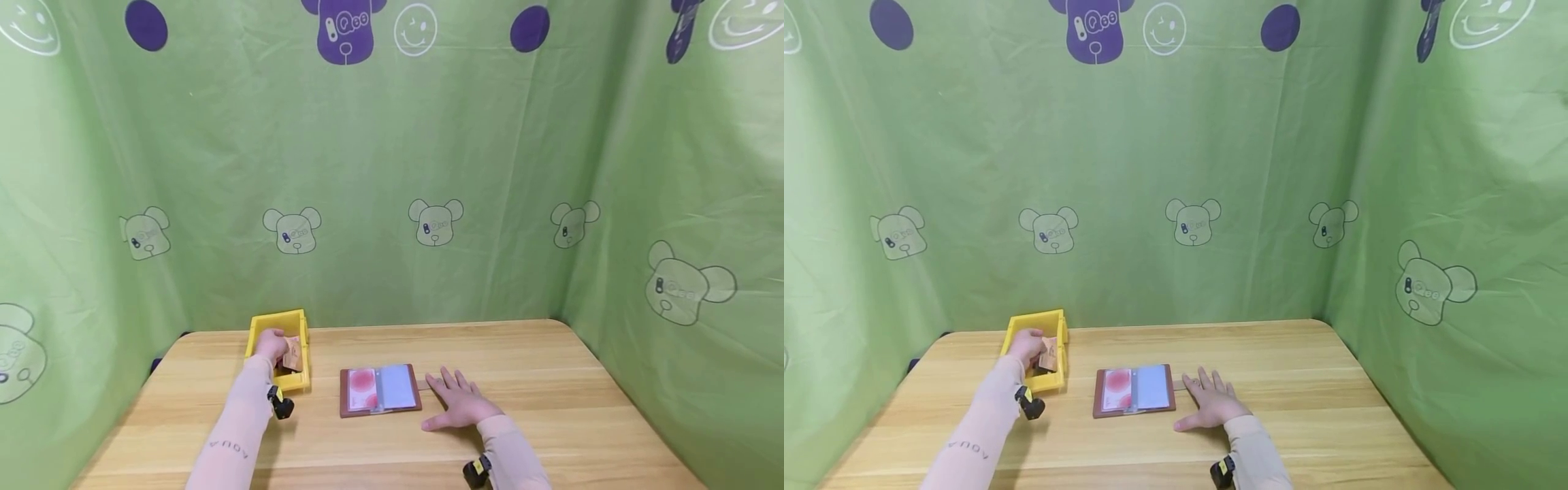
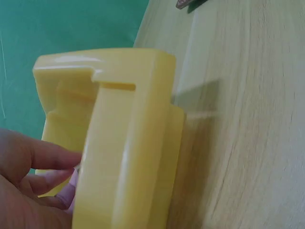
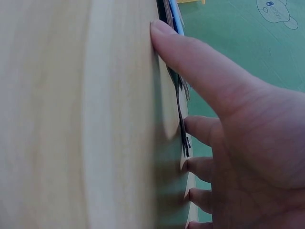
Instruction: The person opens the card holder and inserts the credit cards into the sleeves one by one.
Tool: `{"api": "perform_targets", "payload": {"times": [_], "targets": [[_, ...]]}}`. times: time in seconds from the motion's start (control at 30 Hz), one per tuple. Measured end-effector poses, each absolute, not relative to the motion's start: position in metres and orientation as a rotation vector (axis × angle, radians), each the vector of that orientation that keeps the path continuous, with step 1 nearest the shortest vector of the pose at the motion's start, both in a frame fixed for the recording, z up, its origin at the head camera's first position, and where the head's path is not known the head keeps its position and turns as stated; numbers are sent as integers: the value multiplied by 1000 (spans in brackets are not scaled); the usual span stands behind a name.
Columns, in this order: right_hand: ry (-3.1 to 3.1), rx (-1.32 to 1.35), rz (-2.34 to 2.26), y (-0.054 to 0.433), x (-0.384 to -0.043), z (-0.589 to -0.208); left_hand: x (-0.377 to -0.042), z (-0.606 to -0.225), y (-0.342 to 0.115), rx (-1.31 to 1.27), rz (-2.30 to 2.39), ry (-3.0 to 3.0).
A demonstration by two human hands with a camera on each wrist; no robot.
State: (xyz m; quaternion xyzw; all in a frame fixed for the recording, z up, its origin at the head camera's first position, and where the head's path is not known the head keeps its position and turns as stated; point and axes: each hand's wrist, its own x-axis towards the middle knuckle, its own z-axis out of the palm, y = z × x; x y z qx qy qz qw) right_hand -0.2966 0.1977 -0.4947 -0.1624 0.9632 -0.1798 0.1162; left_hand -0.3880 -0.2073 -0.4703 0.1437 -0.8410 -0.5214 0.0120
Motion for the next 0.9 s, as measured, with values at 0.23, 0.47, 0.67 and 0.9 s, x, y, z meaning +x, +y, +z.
{"api": "perform_targets", "payload": {"times": [0.23,0.47,0.67,0.9], "targets": [[2815,-472,-534,197,-295,-493,-388,-469,-211,468,-1619,-2638],[2815,-468,-539,197,-295,-490,-385,-459,-211,395,-1380,-2715],[2812,-466,-533,197,-295,-492,-383,-455,-212,338,-1405,-2690],[2789,-470,-564,197,-296,-491,-374,-440,-220,328,-1407,-2629]]}}
